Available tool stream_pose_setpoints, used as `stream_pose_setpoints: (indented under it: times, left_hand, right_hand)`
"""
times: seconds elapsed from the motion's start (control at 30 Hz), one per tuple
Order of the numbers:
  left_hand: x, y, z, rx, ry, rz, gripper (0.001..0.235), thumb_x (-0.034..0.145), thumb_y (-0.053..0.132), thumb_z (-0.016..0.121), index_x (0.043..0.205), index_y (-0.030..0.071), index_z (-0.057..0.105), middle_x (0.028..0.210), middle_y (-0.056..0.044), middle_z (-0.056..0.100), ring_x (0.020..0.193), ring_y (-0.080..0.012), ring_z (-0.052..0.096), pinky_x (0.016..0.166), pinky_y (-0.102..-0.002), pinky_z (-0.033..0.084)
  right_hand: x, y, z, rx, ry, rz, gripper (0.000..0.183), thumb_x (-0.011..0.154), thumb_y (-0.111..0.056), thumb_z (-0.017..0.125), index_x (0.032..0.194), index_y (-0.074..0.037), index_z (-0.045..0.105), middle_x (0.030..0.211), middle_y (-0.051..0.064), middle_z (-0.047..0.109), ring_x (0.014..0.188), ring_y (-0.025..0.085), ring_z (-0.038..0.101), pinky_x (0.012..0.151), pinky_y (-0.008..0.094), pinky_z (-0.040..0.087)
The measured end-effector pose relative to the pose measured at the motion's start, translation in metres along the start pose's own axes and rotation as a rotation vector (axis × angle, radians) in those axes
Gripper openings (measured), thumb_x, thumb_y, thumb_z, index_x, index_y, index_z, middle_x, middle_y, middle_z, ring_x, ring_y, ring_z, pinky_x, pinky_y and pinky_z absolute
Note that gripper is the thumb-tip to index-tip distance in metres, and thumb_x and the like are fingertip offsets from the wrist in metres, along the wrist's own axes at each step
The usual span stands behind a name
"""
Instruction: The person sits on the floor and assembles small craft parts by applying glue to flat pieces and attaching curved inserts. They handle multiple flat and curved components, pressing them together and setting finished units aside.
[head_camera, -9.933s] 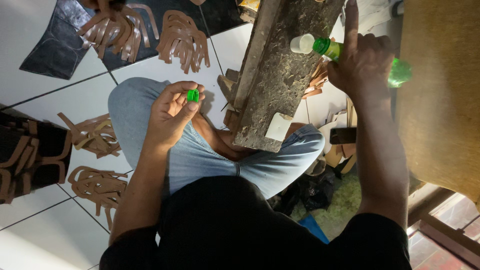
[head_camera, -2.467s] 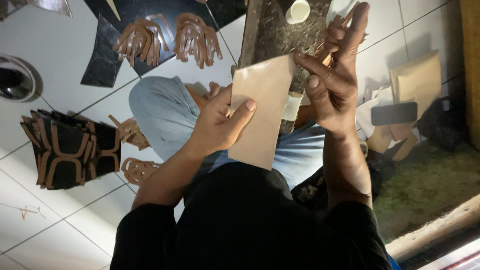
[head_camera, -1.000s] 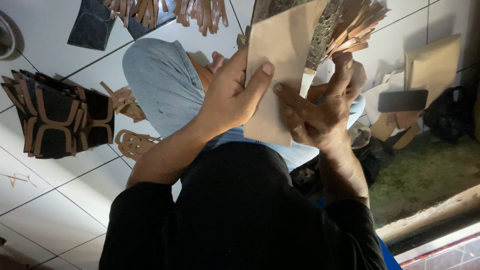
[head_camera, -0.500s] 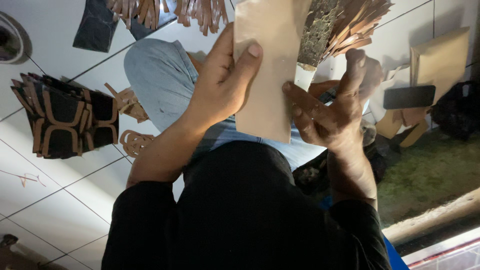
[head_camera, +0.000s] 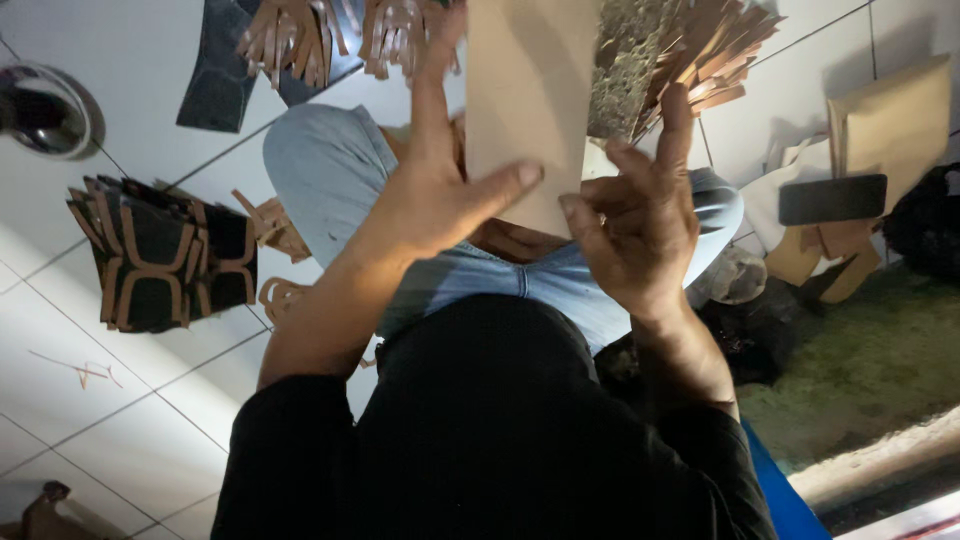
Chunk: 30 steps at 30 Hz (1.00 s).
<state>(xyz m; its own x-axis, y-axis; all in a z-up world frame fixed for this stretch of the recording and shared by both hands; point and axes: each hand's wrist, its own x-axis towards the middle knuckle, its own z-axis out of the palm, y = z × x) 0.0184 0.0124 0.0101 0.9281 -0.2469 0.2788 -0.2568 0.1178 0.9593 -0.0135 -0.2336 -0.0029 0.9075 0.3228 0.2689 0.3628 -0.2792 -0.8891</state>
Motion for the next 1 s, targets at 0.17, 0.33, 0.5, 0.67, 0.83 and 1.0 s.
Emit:
stream_pose_setpoints:
  times: [0.17,0.33,0.5,0.67,0.83,1.0]
  left_hand:
    - [-0.005,0.014,0.004,-0.308,0.036,-0.382,0.089,0.096,0.000,0.069,0.162,0.005,0.010,0.156,-0.024,0.037,0.140,-0.0267,0.058,0.113,-0.040,0.055]
    - [-0.005,0.014,0.003,-0.187,-0.075,-0.127,0.077,0.111,-0.004,0.069,0.164,0.010,0.016,0.162,-0.013,0.036,0.141,-0.0205,0.054,0.116,-0.036,0.054]
    - [-0.007,0.014,0.005,-0.198,-0.065,-0.124,0.075,0.111,-0.004,0.068,0.163,0.009,0.016,0.161,-0.013,0.035,0.142,-0.0215,0.054,0.115,-0.037,0.055]
    - [-0.006,0.009,0.007,-0.144,-0.036,-0.121,0.076,0.108,-0.002,0.068,0.161,0.006,0.014,0.156,-0.016,0.041,0.139,-0.0227,0.057,0.114,-0.038,0.061]
    - [-0.008,0.006,0.005,-0.175,-0.046,-0.110,0.075,0.114,-0.002,0.069,0.164,0.007,0.014,0.153,-0.016,0.049,0.135,-0.0194,0.059,0.109,-0.034,0.056]
    - [-0.005,0.007,0.006,-0.100,-0.016,-0.070,0.074,0.109,-0.004,0.068,0.161,0.008,0.016,0.152,-0.015,0.046,0.137,-0.0197,0.051,0.113,-0.037,0.050]
  right_hand:
    - [0.013,0.018,-0.012,-0.254,0.046,-0.209,0.034,0.108,-0.027,0.073,0.141,-0.020,0.069,0.174,0.020,0.007,0.095,0.010,0.076,0.082,0.027,0.066]
    - [0.027,0.017,-0.039,-0.510,-0.012,-0.278,0.037,0.112,-0.041,0.066,0.135,-0.018,0.083,0.171,0.019,0.000,0.113,0.023,0.072,0.087,0.029,0.063]
    - [0.030,0.008,-0.042,-0.671,-0.031,-0.359,0.034,0.112,-0.038,0.069,0.139,-0.021,0.081,0.173,0.017,-0.001,0.116,0.024,0.068,0.099,0.036,0.060]
    - [0.027,0.001,-0.047,-0.758,-0.068,-0.443,0.033,0.105,-0.036,0.071,0.134,-0.024,0.081,0.176,0.018,0.002,0.118,0.028,0.065,0.096,0.037,0.056]
    - [0.025,-0.001,-0.046,-0.765,-0.055,-0.557,0.032,0.104,-0.036,0.073,0.134,-0.029,0.078,0.176,0.015,0.002,0.122,0.026,0.061,0.090,0.035,0.050]
    - [0.016,-0.009,-0.043,-0.809,-0.068,-0.576,0.032,0.104,-0.036,0.074,0.135,-0.031,0.077,0.177,0.010,-0.002,0.128,0.029,0.059,0.097,0.037,0.050]
